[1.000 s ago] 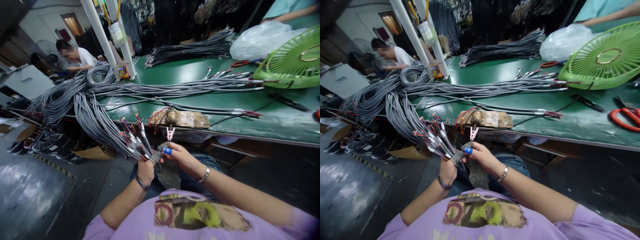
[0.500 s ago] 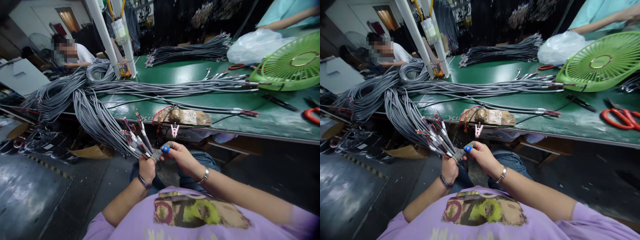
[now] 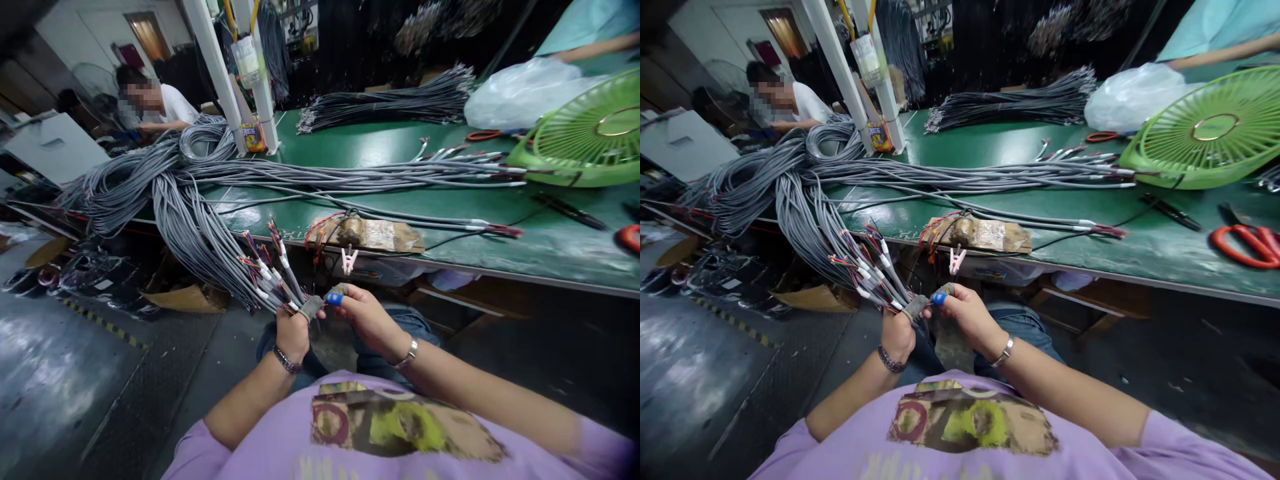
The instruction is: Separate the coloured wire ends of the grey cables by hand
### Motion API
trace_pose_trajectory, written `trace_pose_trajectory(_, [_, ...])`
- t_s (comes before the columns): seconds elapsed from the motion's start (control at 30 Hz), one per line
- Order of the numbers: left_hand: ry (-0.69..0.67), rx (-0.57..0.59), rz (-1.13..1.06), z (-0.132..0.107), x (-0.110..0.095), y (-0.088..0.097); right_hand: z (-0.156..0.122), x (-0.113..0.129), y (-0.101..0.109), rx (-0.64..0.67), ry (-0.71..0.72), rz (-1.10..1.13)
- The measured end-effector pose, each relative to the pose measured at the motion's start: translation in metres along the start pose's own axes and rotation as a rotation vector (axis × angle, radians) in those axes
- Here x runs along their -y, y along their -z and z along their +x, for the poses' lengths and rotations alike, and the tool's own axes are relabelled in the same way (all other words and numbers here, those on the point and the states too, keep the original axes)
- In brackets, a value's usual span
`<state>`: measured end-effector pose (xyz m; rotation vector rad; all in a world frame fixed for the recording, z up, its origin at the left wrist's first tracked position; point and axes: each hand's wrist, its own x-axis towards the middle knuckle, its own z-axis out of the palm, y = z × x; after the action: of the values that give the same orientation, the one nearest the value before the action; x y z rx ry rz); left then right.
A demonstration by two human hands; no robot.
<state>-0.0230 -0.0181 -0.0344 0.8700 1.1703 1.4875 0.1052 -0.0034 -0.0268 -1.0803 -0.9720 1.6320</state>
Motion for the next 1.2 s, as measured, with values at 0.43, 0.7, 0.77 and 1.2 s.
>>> trace_pose_trajectory(0.43, [-0.048, 0.094, 0.173, -0.009, 0.007, -0.005, 0.008, 0.001, 0.018, 0.110, -0.025, 0.058])
trace_pose_trajectory(0.7, [-0.021, -0.015, 0.034, -0.011, 0.002, -0.014, 0.007, 0.002, 0.035, 0.207, -0.111, 0.279])
trace_pose_trajectory(0.77, [-0.027, -0.004, 0.019, -0.011, 0.001, -0.016, 0.007, 0.005, 0.037, 0.313, -0.149, 0.282])
trace_pose_trajectory(1.2, [-0.093, 0.049, 0.070, -0.011, 0.006, -0.013, 0.017, 0.010, 0.035, 0.377, -0.080, 0.029])
